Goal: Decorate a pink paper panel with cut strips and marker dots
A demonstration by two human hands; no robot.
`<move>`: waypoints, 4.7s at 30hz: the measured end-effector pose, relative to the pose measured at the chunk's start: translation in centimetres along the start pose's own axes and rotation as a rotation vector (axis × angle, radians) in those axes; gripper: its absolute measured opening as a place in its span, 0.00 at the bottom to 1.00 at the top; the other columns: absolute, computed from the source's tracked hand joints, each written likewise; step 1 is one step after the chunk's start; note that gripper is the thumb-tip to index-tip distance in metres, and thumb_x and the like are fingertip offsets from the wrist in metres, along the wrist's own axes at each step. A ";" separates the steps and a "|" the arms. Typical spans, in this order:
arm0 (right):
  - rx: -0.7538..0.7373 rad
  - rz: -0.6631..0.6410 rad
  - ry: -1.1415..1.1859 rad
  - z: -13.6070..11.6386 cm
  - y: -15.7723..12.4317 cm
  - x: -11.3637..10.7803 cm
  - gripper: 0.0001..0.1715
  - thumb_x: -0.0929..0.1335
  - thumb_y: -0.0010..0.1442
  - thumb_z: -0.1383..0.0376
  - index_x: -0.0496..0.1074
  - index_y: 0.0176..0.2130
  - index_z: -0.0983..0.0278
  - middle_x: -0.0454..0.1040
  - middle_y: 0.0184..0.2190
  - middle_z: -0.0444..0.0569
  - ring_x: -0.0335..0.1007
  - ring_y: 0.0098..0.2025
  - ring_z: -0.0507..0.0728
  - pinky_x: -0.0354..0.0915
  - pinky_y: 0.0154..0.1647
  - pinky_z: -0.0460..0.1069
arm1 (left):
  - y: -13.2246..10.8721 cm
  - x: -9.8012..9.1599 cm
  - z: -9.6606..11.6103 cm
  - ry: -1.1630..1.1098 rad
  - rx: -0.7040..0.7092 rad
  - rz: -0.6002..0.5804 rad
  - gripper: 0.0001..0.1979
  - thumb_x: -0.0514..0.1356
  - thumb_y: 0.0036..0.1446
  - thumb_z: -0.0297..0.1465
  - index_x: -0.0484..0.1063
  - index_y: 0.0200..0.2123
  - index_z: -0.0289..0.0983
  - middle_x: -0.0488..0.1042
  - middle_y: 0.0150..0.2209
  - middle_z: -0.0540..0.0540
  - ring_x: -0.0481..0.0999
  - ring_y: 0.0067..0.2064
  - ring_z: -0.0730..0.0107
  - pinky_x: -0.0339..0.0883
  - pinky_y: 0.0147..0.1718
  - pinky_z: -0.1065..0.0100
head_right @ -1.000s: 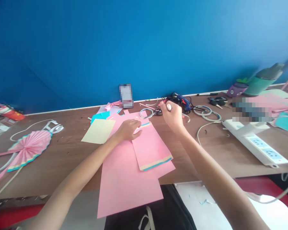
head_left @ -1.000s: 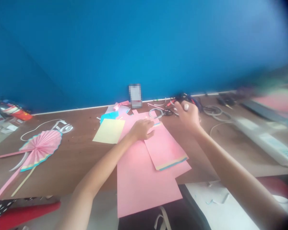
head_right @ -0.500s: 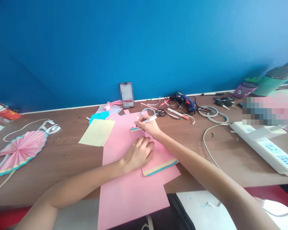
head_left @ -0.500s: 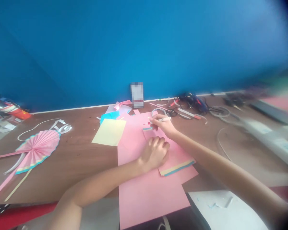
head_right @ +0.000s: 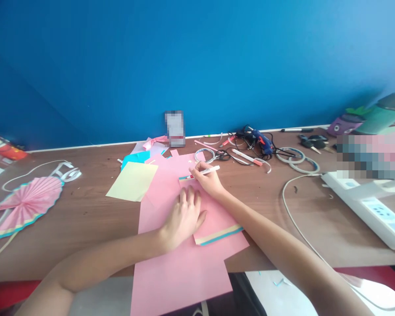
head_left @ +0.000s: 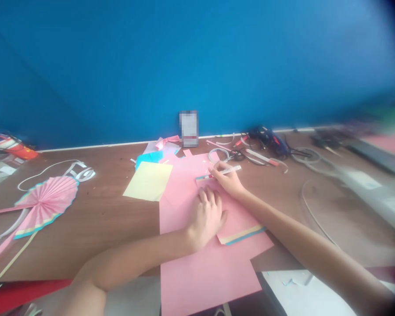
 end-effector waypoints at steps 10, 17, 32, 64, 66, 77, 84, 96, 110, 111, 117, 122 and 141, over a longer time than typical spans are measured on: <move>-0.111 -0.092 -0.227 0.2 0.4 1.2 0.14 0.69 0.53 0.63 0.61 0.22 0.62 0.64 0.20 0.40 0.59 0.24 0.50 0.55 0.26 0.47 | 0.2 -0.4 -0.7 0.065 -0.002 -0.074 0.32 0.46 0.62 0.50 0.62 0.58 0.31 0.65 0.56 0.26 0.68 0.54 0.37 0.66 0.36 0.57; -0.104 -0.101 -0.255 0.4 0.6 1.2 0.10 0.69 0.52 0.65 0.64 0.23 0.63 0.66 0.20 0.40 0.59 0.23 0.50 0.55 0.25 0.46 | 0.2 -0.5 -0.5 0.066 -0.009 -0.076 0.32 0.45 0.63 0.49 0.62 0.58 0.29 0.64 0.56 0.24 0.67 0.54 0.35 0.65 0.37 0.55; -0.071 -0.097 -0.217 0.6 0.5 1.3 0.10 0.68 0.51 0.65 0.64 0.22 0.63 0.66 0.20 0.41 0.59 0.24 0.50 0.55 0.25 0.46 | 0.3 -0.4 -0.3 0.095 0.012 -0.097 0.32 0.46 0.62 0.48 0.61 0.58 0.29 0.64 0.55 0.24 0.68 0.53 0.35 0.65 0.36 0.56; -0.050 -0.076 -0.264 0.0 0.5 0.6 0.10 0.68 0.50 0.65 0.63 0.22 0.63 0.65 0.19 0.41 0.59 0.23 0.50 0.55 0.26 0.47 | 0.2 -0.1 -0.6 0.006 -0.016 -0.110 0.30 0.45 0.62 0.48 0.61 0.58 0.32 0.63 0.58 0.26 0.68 0.54 0.37 0.65 0.36 0.57; -0.057 -0.080 -0.273 0.0 0.5 0.5 0.10 0.68 0.49 0.65 0.63 0.21 0.62 0.65 0.19 0.41 0.58 0.24 0.50 0.54 0.26 0.47 | 0.2 0.0 -0.6 -0.003 -0.020 -0.108 0.30 0.46 0.62 0.48 0.60 0.58 0.32 0.63 0.58 0.26 0.67 0.54 0.36 0.65 0.36 0.57; -0.047 -0.024 -0.230 0.1 0.5 -0.8 0.11 0.68 0.50 0.65 0.63 0.21 0.62 0.67 0.19 0.42 0.61 0.24 0.51 0.56 0.27 0.48 | 0.1 -0.4 -0.5 0.027 0.009 -0.066 0.29 0.45 0.63 0.46 0.62 0.58 0.31 0.64 0.58 0.28 0.65 0.57 0.44 0.65 0.43 0.56; -0.057 -0.010 -0.251 0.0 0.5 -0.9 0.10 0.67 0.49 0.67 0.63 0.20 0.62 0.66 0.18 0.41 0.59 0.23 0.51 0.55 0.26 0.47 | 0.4 -0.4 -0.1 0.033 0.052 -0.046 0.29 0.46 0.63 0.45 0.63 0.56 0.28 0.66 0.56 0.27 0.66 0.55 0.46 0.62 0.47 0.56; -0.051 -0.008 -0.268 0.7 0.6 -0.9 0.08 0.66 0.47 0.68 0.62 0.20 0.63 0.64 0.18 0.40 0.57 0.23 0.50 0.54 0.24 0.47 | 0.4 -0.4 0.1 0.027 0.082 -0.042 0.30 0.46 0.63 0.45 0.63 0.56 0.26 0.66 0.56 0.27 0.68 0.52 0.46 0.64 0.44 0.56; -0.037 0.041 -0.234 0.8 0.9 -2.7 0.08 0.67 0.46 0.68 0.63 0.20 0.63 0.65 0.18 0.41 0.58 0.24 0.50 0.55 0.26 0.47 | 0.8 0.2 0.3 -0.079 0.161 -0.011 0.27 0.48 0.62 0.41 0.65 0.53 0.24 0.66 0.56 0.27 0.63 0.58 0.48 0.59 0.53 0.56; -0.048 0.034 -0.236 0.8 0.9 -2.6 0.08 0.67 0.46 0.68 0.63 0.20 0.63 0.65 0.18 0.41 0.58 0.24 0.50 0.55 0.26 0.47 | 0.8 0.2 0.2 -0.084 0.164 -0.007 0.27 0.49 0.61 0.42 0.64 0.53 0.24 0.65 0.57 0.28 0.63 0.58 0.48 0.59 0.54 0.56; -0.074 0.028 -0.231 0.6 0.9 -2.4 0.08 0.66 0.46 0.69 0.63 0.19 0.63 0.65 0.18 0.40 0.59 0.24 0.50 0.55 0.26 0.47 | 1.0 0.2 0.1 -0.084 0.167 0.005 0.27 0.50 0.60 0.43 0.65 0.53 0.27 0.65 0.58 0.29 0.62 0.59 0.47 0.60 0.52 0.55; -0.063 0.025 -0.235 0.4 0.8 -2.3 0.08 0.67 0.46 0.69 0.63 0.19 0.63 0.65 0.18 0.40 0.58 0.24 0.50 0.55 0.26 0.47 | 1.0 0.3 0.2 -0.068 0.167 -0.007 0.27 0.49 0.61 0.43 0.64 0.53 0.27 0.65 0.58 0.28 0.63 0.59 0.47 0.62 0.51 0.55; -0.013 0.068 -0.214 1.2 1.0 -3.2 0.08 0.66 0.45 0.69 0.62 0.19 0.62 0.63 0.17 0.40 0.57 0.23 0.50 0.54 0.26 0.47 | 1.0 0.3 0.2 -0.056 0.175 -0.002 0.26 0.49 0.61 0.43 0.65 0.52 0.28 0.65 0.57 0.29 0.63 0.56 0.48 0.62 0.50 0.55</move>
Point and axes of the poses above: each hand's wrist, its own y-axis towards the middle knuckle, its own x-axis out of the palm, z = x × y, the point moved 10 cm from there along y, towards the middle knuckle
